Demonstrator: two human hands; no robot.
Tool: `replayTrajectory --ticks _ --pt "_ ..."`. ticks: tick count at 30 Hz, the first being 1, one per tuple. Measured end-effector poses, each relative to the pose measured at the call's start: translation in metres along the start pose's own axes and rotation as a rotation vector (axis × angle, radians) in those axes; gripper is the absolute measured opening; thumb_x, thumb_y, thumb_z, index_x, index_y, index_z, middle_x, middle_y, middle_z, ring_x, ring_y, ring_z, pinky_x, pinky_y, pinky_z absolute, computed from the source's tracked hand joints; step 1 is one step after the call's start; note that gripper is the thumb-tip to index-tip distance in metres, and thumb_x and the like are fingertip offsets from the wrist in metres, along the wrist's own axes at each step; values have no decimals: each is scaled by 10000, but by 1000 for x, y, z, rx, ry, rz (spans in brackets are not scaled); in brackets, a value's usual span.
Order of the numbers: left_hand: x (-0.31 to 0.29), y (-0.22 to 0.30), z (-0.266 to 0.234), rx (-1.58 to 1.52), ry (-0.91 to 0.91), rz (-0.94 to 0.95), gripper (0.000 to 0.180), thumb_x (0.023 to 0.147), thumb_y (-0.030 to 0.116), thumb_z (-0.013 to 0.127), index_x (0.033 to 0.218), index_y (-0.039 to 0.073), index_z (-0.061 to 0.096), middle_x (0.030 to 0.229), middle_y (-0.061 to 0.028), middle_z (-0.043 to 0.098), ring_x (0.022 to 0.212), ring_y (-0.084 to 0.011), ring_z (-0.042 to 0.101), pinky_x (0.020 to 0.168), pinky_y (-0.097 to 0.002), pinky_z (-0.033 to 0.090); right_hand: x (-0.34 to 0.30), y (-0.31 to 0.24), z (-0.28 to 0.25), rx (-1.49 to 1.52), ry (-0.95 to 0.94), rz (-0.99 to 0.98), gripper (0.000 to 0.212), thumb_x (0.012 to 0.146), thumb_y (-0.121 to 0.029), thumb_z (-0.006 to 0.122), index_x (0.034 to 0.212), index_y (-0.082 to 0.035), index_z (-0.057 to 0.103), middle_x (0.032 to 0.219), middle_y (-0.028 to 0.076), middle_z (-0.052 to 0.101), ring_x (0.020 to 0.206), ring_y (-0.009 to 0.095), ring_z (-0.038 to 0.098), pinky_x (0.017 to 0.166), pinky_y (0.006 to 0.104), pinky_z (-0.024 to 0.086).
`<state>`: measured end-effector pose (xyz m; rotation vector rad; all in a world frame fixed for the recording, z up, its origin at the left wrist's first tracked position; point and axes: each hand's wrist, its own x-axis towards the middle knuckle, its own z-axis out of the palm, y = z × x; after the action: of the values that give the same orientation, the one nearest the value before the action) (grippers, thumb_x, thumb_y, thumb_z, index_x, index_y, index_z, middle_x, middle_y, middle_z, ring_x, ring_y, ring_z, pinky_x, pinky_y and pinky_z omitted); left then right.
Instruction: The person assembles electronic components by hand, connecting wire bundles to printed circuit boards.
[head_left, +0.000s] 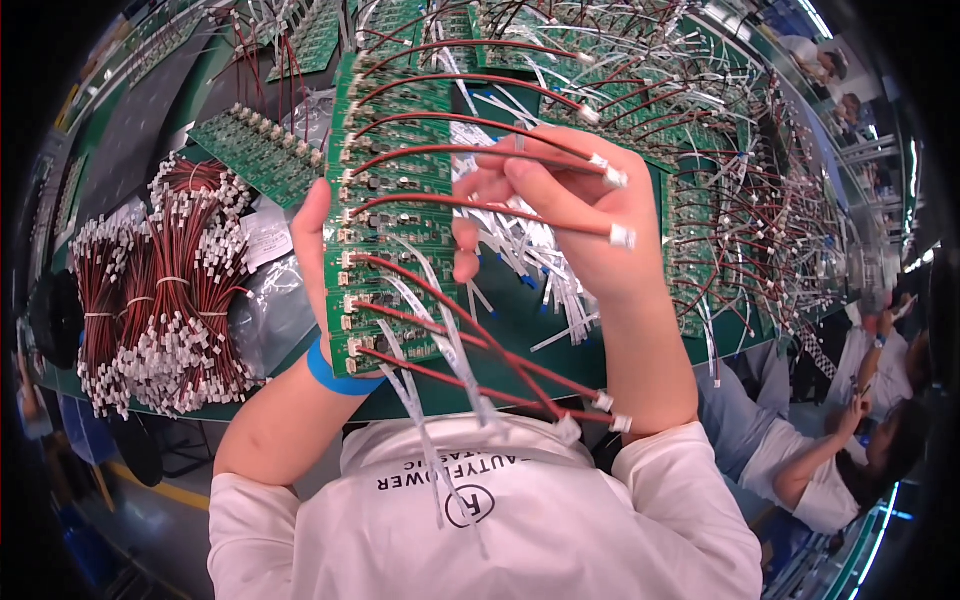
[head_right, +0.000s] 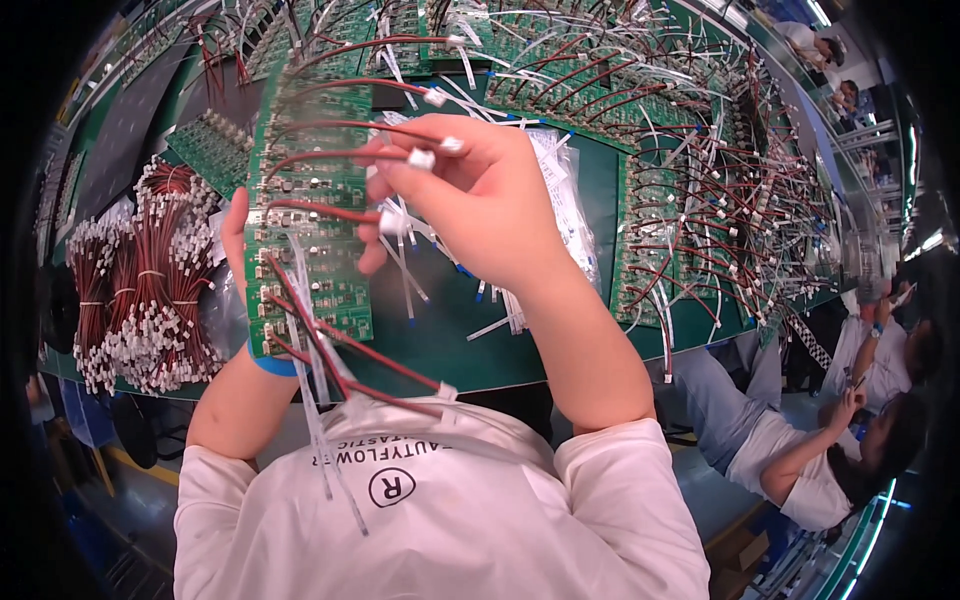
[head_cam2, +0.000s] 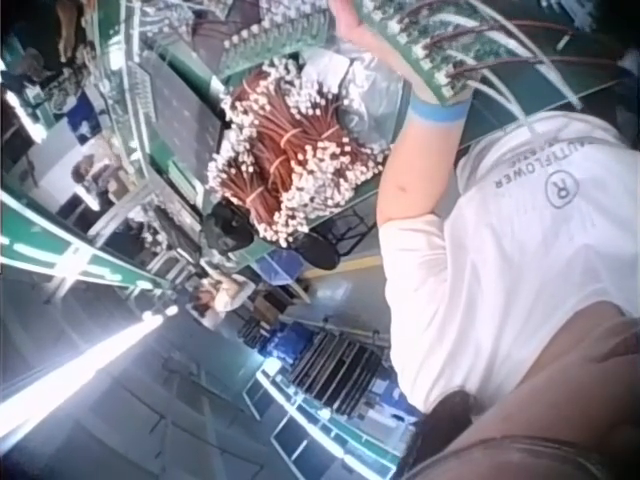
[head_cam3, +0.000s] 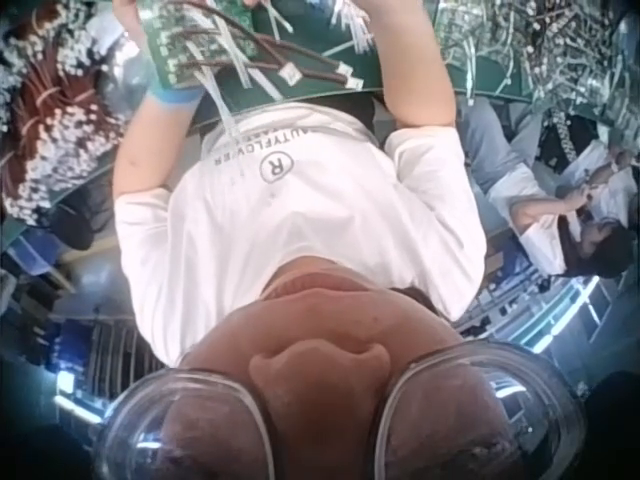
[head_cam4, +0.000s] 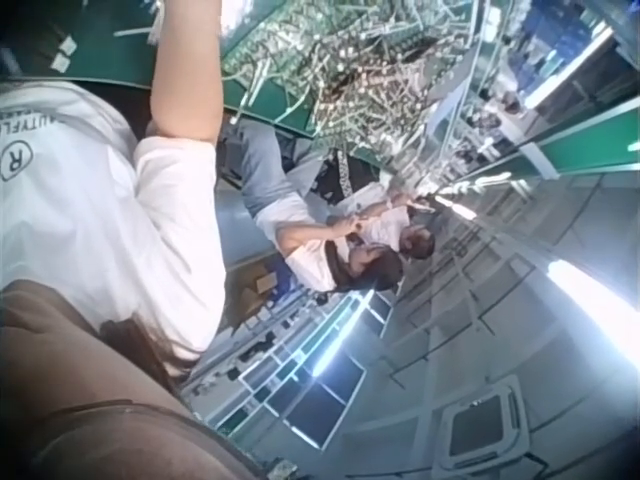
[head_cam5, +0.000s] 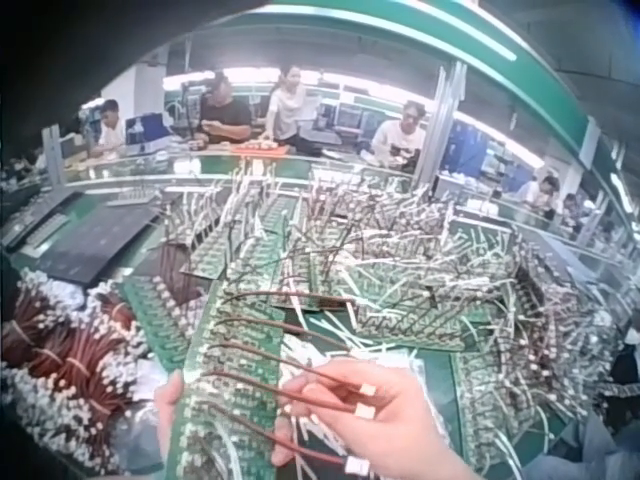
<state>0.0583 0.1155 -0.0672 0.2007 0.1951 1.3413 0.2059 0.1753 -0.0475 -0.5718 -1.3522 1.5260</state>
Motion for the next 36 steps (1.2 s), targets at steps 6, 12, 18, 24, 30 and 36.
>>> replayTrajectory --ticks 6,12,18,24,30,36 --pt "-2 9 -7 91 34 68 700 830 565 281 1199 -10 430 987 -230 566 760 -309 590 617 -384 518 -6 -15 4 -178 -195 75 201 787 75 500 971 81 578 810 118 619 668 199 635 630 273 512" --pt "-3 6 -8 -11 68 48 642 853 525 263 1116 -18 483 929 -226 591 748 -320 595 632 -398 506 -7 -3 9 -286 -154 21 270 727 113 529 989 67 576 771 85 611 677 153 631 577 236 531" --pt "-5 6 -11 180 84 66 625 857 509 282 1086 -31 499 888 -211 602 726 -281 606 599 -336 514 -9 8 11 -307 -179 -31 175 769 77 560 942 55 558 801 91 598 581 133 609 495 205 483" --pt "-8 3 -5 333 127 88 585 863 478 283 1066 -25 501 874 -164 609 702 -233 615 553 -293 526 -6 10 16 -500 -111 -29 75 793 18 563 865 17 585 680 76 541 530 157 584 474 252 476" --pt "-3 3 -8 215 135 80 601 860 483 276 1109 -24 478 962 -189 588 736 -269 618 553 -327 540 5 20 -4 -980 -225 -498 102 737 31 608 836 11 623 741 56 585 574 119 555 451 221 396" --pt "-2 7 -8 103 151 44 673 843 523 276 1218 -21 403 1154 -256 495 730 -301 610 571 -368 547 12 26 -11 -994 -123 -343 65 732 -13 589 796 -5 596 723 102 608 671 265 589 604 324 469"
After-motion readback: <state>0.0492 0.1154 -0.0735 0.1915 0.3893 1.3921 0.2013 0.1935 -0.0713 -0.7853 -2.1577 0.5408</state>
